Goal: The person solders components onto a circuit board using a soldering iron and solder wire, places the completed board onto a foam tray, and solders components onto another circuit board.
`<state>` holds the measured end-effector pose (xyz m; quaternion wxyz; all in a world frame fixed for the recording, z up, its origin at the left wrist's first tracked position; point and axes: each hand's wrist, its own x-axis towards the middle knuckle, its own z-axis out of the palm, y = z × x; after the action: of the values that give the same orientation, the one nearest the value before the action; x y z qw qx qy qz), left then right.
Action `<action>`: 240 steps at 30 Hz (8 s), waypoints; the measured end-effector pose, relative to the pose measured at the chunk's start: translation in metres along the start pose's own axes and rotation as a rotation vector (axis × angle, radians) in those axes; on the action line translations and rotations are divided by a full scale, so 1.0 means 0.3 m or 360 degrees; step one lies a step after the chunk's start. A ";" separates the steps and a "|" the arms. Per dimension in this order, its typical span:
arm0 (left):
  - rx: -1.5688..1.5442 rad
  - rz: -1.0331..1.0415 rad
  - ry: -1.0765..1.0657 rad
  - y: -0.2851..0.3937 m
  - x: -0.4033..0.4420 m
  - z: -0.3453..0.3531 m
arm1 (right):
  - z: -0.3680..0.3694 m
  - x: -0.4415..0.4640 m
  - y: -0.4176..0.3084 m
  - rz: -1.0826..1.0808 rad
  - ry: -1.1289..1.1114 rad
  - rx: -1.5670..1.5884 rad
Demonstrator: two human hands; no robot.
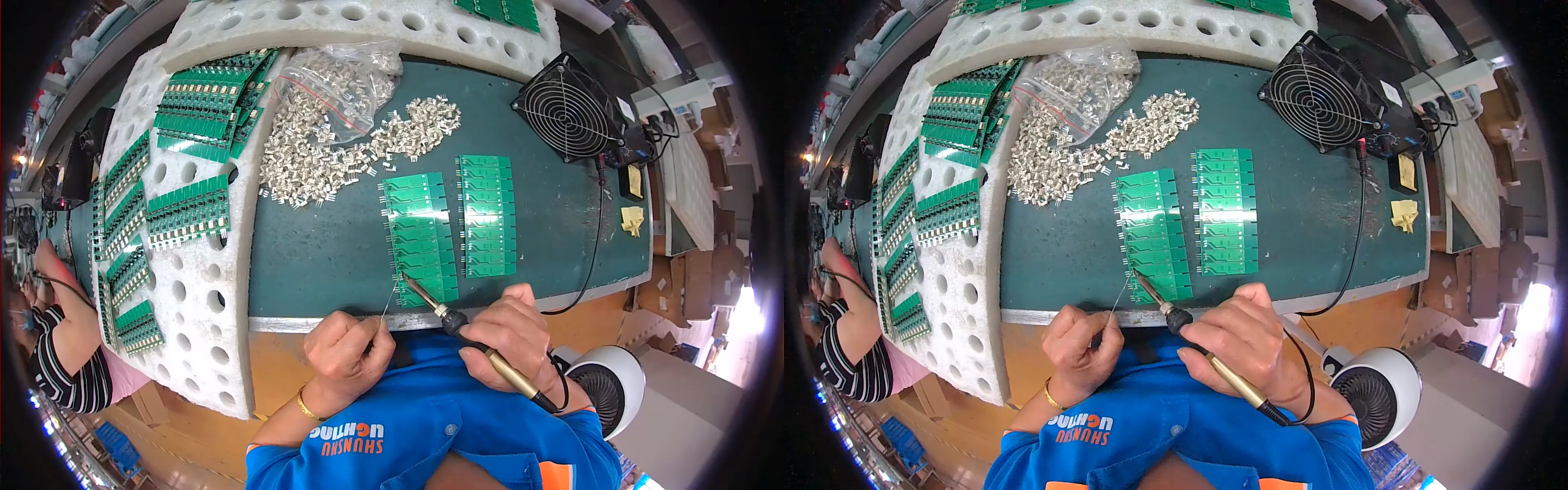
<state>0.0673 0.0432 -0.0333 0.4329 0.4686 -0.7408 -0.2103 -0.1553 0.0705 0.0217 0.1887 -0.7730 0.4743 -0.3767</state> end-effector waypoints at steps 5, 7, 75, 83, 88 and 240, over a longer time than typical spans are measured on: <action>0.0003 0.0008 -0.0011 0.005 0.008 0.004 | 0.004 0.001 -0.003 -0.0007 0.0008 -0.0029; 0.0004 0.0035 -0.0038 0.005 0.012 0.005 | 0.004 0.001 -0.006 -0.0014 0.0016 -0.0044; 0.0018 -0.0020 -0.0071 0.006 0.007 0.004 | 0.016 -0.042 -0.039 -0.0017 -0.0066 -0.0134; 0.0025 -0.0038 -0.0057 0.005 0.006 0.007 | 0.019 -0.044 -0.039 -0.0033 -0.0067 -0.0140; 0.0013 -0.0015 -0.0063 0.002 0.008 0.008 | 0.026 -0.048 -0.039 -0.0043 -0.0040 -0.0156; 0.0065 0.0067 -0.0082 0.001 -0.021 -0.005 | 0.032 -0.075 0.009 0.0037 0.0172 0.0181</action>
<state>0.0694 0.0491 -0.0352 0.4083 0.4561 -0.7656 -0.1980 -0.1556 0.0882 0.0047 0.2108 -0.7341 0.4705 -0.4419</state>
